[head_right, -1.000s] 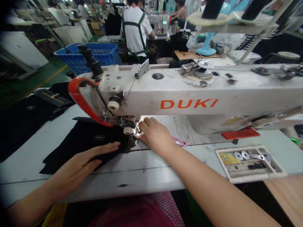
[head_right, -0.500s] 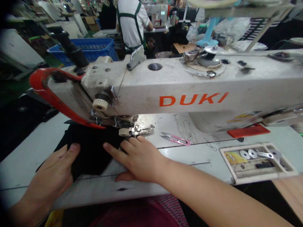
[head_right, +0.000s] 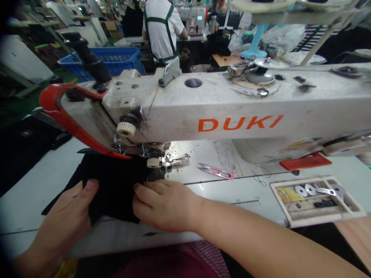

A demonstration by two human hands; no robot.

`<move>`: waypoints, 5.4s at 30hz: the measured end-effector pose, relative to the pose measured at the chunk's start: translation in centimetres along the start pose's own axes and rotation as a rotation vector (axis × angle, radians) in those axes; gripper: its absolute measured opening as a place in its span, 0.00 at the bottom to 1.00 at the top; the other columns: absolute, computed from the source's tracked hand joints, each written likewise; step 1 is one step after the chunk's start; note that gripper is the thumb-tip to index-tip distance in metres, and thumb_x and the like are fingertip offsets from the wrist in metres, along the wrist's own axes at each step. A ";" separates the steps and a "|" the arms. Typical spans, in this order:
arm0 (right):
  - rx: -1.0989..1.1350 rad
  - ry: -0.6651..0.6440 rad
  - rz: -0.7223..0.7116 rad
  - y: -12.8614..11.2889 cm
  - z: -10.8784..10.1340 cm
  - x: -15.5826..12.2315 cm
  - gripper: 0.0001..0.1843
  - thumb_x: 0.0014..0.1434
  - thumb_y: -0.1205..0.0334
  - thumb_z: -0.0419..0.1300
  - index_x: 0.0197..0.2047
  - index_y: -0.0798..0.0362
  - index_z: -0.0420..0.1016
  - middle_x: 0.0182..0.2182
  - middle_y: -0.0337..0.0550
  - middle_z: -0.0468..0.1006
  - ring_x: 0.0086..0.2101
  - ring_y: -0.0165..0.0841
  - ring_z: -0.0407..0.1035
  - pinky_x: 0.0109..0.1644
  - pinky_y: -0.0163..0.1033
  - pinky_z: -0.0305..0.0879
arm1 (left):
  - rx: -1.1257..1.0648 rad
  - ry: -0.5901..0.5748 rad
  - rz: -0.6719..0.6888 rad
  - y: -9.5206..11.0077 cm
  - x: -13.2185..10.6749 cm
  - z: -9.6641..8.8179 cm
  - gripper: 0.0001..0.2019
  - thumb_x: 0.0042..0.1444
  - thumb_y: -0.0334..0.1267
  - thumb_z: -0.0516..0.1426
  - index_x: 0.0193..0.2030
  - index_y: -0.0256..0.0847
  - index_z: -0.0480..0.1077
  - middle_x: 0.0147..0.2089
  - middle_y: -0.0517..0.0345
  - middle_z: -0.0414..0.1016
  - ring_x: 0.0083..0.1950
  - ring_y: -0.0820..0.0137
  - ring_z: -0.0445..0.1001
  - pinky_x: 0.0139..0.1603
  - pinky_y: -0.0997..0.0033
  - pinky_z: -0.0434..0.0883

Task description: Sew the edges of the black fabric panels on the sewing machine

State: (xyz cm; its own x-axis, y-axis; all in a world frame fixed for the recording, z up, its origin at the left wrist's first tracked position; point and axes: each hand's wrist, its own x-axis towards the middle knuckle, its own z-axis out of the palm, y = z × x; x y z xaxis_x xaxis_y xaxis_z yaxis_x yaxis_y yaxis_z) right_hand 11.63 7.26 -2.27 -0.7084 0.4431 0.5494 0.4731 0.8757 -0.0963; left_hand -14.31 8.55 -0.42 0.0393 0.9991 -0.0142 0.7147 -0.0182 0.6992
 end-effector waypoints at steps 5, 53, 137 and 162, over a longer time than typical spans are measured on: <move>0.060 -0.112 -0.022 -0.2 -1.0 -0.3 0.10 0.67 0.68 0.57 0.37 0.53 0.78 0.40 0.43 0.81 0.32 0.35 0.68 0.32 0.42 0.65 | 0.237 -0.080 0.418 0.5 0.7 -1.1 0.15 0.70 0.45 0.47 0.39 0.43 0.72 0.33 0.61 0.78 0.35 0.66 0.78 0.35 0.71 0.76; 0.193 -0.038 0.225 -2.5 -0.5 -2.3 0.14 0.70 0.70 0.51 0.36 0.55 0.76 0.31 0.44 0.76 0.35 0.35 0.67 0.39 0.43 0.64 | 0.567 -0.312 1.194 1.7 1.6 3.0 0.21 0.66 0.28 0.51 0.65 0.31 0.65 0.65 0.48 0.70 0.67 0.58 0.64 0.71 0.53 0.61; 0.256 0.002 0.336 -2.4 -1.2 -2.5 0.07 0.61 0.69 0.59 0.40 0.55 0.80 0.31 0.42 0.78 0.34 0.36 0.69 0.41 0.44 0.64 | 0.278 -0.246 1.052 1.2 -0.5 4.1 0.12 0.71 0.28 0.50 0.54 0.37 0.71 0.54 0.53 0.75 0.56 0.67 0.71 0.59 0.65 0.72; 0.238 -0.136 0.329 -1.4 -1.8 -1.9 0.10 0.66 0.71 0.57 0.47 0.56 0.77 0.43 0.46 0.81 0.44 0.38 0.74 0.49 0.45 0.68 | 0.247 -0.268 1.183 0.9 1.9 3.9 0.13 0.73 0.30 0.46 0.55 0.38 0.70 0.54 0.56 0.78 0.59 0.72 0.73 0.66 0.67 0.68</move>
State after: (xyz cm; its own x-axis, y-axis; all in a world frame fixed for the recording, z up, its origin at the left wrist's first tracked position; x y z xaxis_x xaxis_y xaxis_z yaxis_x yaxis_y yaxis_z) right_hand 13.25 4.83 -1.66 -0.6105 0.7133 0.3441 0.5622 0.6964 -0.4460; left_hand -10.90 10.25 -2.62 0.8712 0.3251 0.3679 0.2539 -0.9397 0.2292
